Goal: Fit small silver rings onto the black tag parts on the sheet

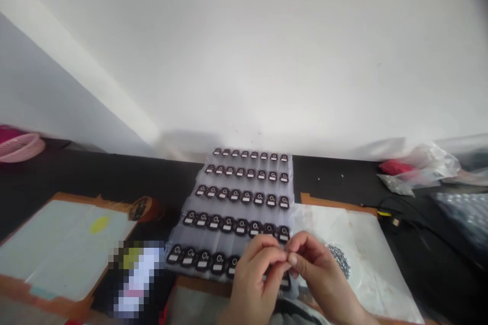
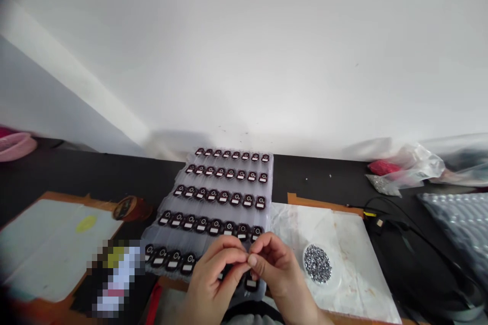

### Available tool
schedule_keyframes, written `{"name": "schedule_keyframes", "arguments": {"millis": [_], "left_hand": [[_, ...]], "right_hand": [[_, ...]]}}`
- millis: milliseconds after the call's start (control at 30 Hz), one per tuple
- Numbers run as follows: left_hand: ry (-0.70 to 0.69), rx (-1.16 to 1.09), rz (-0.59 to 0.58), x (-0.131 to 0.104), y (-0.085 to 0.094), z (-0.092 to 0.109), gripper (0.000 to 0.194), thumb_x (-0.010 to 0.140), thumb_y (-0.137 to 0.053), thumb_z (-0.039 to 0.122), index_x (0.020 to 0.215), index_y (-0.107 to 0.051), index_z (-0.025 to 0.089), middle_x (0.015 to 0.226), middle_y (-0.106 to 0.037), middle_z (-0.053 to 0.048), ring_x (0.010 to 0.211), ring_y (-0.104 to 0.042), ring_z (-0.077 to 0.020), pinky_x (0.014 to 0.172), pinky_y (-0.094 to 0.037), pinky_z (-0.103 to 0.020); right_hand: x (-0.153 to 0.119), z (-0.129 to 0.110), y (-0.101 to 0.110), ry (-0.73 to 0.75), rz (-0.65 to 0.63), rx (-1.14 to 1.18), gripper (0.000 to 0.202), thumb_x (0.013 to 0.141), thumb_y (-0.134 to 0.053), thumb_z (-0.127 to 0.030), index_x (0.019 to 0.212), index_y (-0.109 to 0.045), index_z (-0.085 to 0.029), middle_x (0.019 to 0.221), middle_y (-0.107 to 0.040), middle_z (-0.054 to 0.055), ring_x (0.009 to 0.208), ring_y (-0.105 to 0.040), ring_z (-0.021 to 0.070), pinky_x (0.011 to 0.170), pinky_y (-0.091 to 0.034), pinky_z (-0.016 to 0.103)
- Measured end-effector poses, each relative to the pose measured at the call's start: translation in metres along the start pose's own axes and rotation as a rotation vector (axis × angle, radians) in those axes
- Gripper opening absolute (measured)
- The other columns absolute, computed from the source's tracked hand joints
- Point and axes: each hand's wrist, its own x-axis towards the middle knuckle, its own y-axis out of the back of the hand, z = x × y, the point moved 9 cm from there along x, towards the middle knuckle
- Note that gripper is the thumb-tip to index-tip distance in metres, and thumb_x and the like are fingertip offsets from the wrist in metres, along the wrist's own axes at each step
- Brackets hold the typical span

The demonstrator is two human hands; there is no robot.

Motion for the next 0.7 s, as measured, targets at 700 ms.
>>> {"name": "schedule_keyframes", "arguments": {"millis": [700], "left_hand": [[0.246,-0.229,0.0,-0.003,0.01,-0.02,0.007,0.082,-0.05,0.016,0.082,-0.056,0.017,0.097,-0.051,-0.007,0.089,-0.052,-0.0168,0.078,-0.045,-0.028]], "right_hand": [[0.003,-0.01,-0.009,0.137,0.013,-0.194,0.005,0.081,-0.062,-0.024,0.084,-0.06,-0.021,0.084,-0.057,0.001,0.074,-0.054,0.0116,0.067,-0.046,0.021]]}}
